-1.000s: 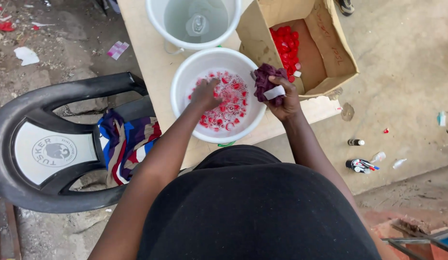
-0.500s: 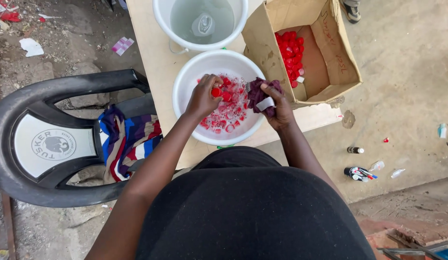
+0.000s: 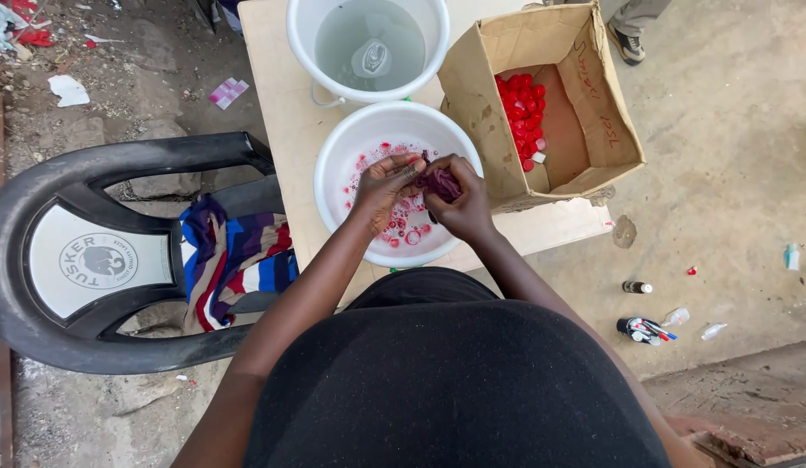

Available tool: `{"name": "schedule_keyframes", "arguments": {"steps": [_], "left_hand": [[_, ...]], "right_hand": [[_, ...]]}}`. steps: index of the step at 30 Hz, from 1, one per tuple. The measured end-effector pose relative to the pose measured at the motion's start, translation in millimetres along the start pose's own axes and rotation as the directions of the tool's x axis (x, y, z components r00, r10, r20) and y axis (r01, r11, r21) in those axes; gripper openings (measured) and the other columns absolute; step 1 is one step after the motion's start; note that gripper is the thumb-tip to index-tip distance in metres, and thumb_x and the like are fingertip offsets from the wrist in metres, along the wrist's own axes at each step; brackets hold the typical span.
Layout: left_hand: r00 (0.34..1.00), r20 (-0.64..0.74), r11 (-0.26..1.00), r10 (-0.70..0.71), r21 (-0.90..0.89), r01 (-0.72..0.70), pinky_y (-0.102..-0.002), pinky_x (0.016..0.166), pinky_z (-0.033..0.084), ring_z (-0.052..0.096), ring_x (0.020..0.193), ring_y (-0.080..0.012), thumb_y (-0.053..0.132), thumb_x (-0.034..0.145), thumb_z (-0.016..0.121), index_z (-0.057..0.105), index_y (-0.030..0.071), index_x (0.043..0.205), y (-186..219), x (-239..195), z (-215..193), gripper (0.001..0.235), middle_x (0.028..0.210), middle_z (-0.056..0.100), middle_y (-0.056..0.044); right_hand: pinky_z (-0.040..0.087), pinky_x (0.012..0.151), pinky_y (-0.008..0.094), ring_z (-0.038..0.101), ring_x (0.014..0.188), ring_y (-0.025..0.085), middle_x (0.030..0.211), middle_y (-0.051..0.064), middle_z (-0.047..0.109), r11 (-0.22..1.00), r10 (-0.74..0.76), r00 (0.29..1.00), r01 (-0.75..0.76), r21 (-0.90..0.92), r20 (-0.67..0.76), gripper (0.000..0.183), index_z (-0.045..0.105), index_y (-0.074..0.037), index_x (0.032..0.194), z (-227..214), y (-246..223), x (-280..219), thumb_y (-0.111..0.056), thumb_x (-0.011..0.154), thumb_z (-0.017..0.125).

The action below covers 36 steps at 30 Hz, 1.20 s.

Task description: The person is cleaning red bottle caps by taking them from soapy water, scrubbing them with a cloth, and placing them into a cardboard box.

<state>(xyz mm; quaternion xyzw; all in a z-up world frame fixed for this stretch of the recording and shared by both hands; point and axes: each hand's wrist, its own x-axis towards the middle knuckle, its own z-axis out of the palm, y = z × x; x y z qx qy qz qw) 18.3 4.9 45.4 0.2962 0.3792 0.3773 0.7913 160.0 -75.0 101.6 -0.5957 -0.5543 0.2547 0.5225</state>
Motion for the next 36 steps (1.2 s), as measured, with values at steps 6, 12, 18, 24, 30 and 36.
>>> {"name": "schedule_keyframes", "arguments": {"steps": [6, 12, 18, 24, 30, 36], "left_hand": [[0.890, 0.241, 0.779, 0.387, 0.430, -0.456, -0.033, 0.094, 0.062, 0.070, 0.110, -0.0259, 0.003, 0.089, 0.082, 0.073, 0.006, 0.122, 31, -31, 19, 0.034, 0.121, 0.070, -0.017], [0.872, 0.388, 0.805, 0.298, 0.388, -0.448, -0.043, 0.097, 0.061, 0.068, 0.112, -0.0370, 0.004, 0.082, 0.088, 0.074, 0.007, 0.121, 46, -26, 22, 0.041, 0.122, 0.070, -0.021], [0.923, 0.086, 0.779, 0.376, 0.510, -0.365, -0.035, 0.086, 0.063, 0.071, 0.093, -0.0206, 0.010, 0.081, 0.091, 0.062, 0.009, 0.135, 38, -26, 13, 0.062, 0.110, 0.073, -0.018], [0.870, 0.322, 0.377, 0.373, 0.804, -0.459, -0.050, 0.074, 0.061, 0.073, 0.084, -0.0412, -0.014, 0.080, 0.068, 0.027, 0.007, 0.157, 59, -60, 52, 0.089, 0.104, 0.070, -0.029], [0.825, 0.524, 0.342, 0.213, 0.751, -0.565, -0.039, 0.074, 0.057, 0.068, 0.077, -0.0313, -0.016, 0.083, 0.068, 0.021, 0.007, 0.162, 38, -57, 33, 0.095, 0.107, 0.074, -0.022], [0.853, 0.422, 0.578, 0.306, 0.630, -0.519, -0.051, 0.087, 0.058, 0.070, 0.092, -0.0397, -0.004, 0.084, 0.076, 0.028, 0.009, 0.159, 32, -70, 32, 0.090, 0.108, 0.071, -0.027]], "right_hand": [[0.034, 0.034, 0.014, 0.046, 0.047, 0.004, 0.065, -0.001, 0.058, 0.563, 0.610, 0.775, -0.571, 0.597, 0.166, 0.028, 0.065, -0.011, 0.100, -4, 5, 2, 0.002, 0.075, 0.069], [0.060, 0.061, 0.032, 0.073, 0.071, 0.026, 0.077, 0.014, 0.070, -0.121, 0.653, 0.544, -0.611, 0.782, 0.527, 0.026, 0.069, -0.003, 0.094, -12, 37, 3, 0.010, 0.073, 0.059], [0.060, 0.070, 0.029, 0.071, 0.080, 0.019, 0.088, 0.006, 0.067, 0.308, 0.697, 0.708, -0.434, 0.847, 0.109, 0.023, 0.068, -0.005, 0.111, -14, -16, 15, -0.003, 0.087, 0.069], [0.046, 0.106, 0.042, 0.067, 0.118, 0.031, 0.114, 0.007, 0.076, 0.997, -0.046, 0.999, 0.047, -0.063, 0.014, 0.024, 0.077, -0.009, 0.112, -8, -42, -3, -0.004, 0.088, 0.079], [0.054, 0.074, 0.041, 0.071, 0.080, 0.030, 0.072, 0.008, 0.069, 0.769, 0.621, 0.782, -0.598, -0.227, 0.042, 0.028, 0.077, -0.018, 0.090, -9, 69, 4, -0.039, 0.077, 0.088], [0.054, 0.040, 0.036, 0.067, 0.051, 0.022, 0.062, 0.011, 0.058, 0.477, 0.827, 0.546, -0.807, 0.348, 0.134, 0.024, 0.067, -0.004, 0.078, -12, -16, 12, -0.021, 0.083, 0.083]]}}
